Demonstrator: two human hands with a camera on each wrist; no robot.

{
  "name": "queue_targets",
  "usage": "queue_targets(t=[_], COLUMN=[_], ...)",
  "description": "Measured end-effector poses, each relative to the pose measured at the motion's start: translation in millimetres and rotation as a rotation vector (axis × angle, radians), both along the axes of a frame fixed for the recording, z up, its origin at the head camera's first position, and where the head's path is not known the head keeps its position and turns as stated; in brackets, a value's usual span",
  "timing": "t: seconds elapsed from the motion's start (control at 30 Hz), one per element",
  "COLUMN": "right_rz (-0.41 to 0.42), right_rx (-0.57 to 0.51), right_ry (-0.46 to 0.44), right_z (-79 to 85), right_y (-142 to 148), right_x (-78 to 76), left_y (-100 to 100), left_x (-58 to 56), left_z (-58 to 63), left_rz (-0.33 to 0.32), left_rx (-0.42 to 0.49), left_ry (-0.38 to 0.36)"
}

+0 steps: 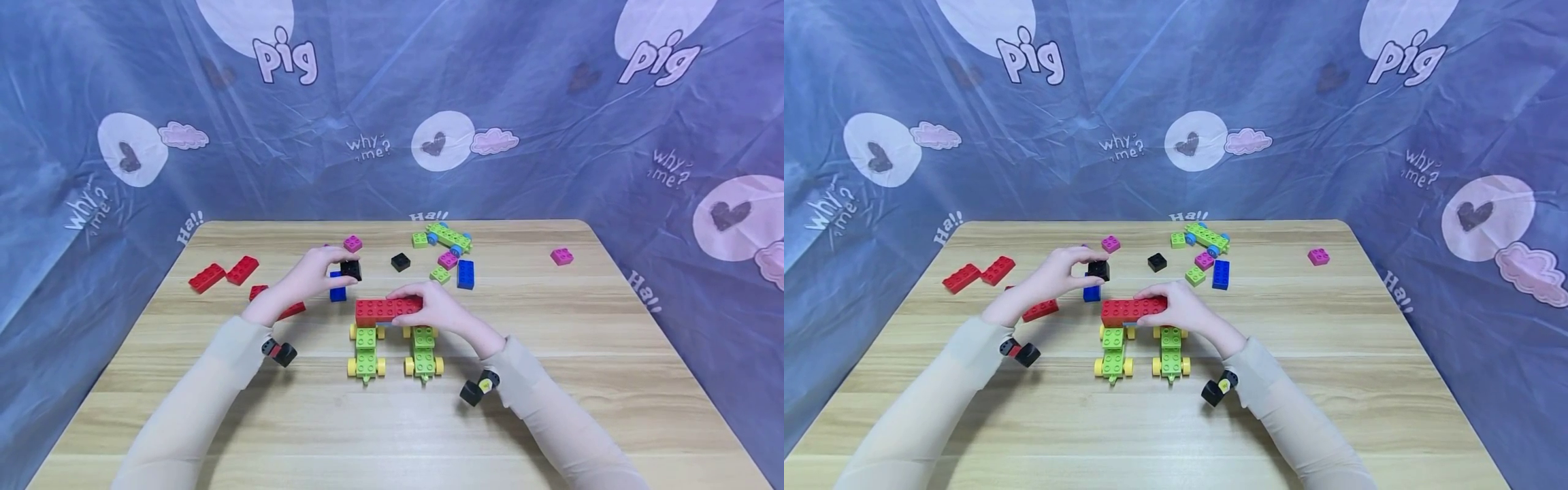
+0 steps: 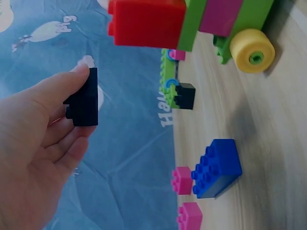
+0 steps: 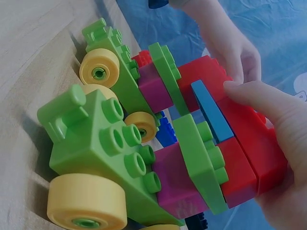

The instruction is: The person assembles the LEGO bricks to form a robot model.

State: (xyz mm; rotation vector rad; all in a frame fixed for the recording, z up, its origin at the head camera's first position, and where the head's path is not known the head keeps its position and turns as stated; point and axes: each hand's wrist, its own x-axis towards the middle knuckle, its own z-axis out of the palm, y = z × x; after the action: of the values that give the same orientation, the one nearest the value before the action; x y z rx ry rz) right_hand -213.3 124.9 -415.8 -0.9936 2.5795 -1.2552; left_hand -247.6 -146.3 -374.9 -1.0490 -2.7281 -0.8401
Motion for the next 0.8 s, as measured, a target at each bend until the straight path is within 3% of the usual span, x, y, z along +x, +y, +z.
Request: queue_targets(t=[0.23,0.4,0.8], right_rz=[-0.006,-0.004,-0.013], right_rx=[-0.001,-0.011,-0.011], right_ry=[-0.011,-0.023,-0.022], right_z=[0.6,1.2,-0.6], right_y=[0,-1,0], right_x=[0.8,1.7,1.1], left_y=[0,0,1], left_x=[16.3,24.3,36.1], left_z=[5.5,3.3,-2.8], left_rz=[-0.010,-0.046,-0.113], left_rx=[0.019,0.016,0.015], left_ry=[-0.021,0.006,-0.057])
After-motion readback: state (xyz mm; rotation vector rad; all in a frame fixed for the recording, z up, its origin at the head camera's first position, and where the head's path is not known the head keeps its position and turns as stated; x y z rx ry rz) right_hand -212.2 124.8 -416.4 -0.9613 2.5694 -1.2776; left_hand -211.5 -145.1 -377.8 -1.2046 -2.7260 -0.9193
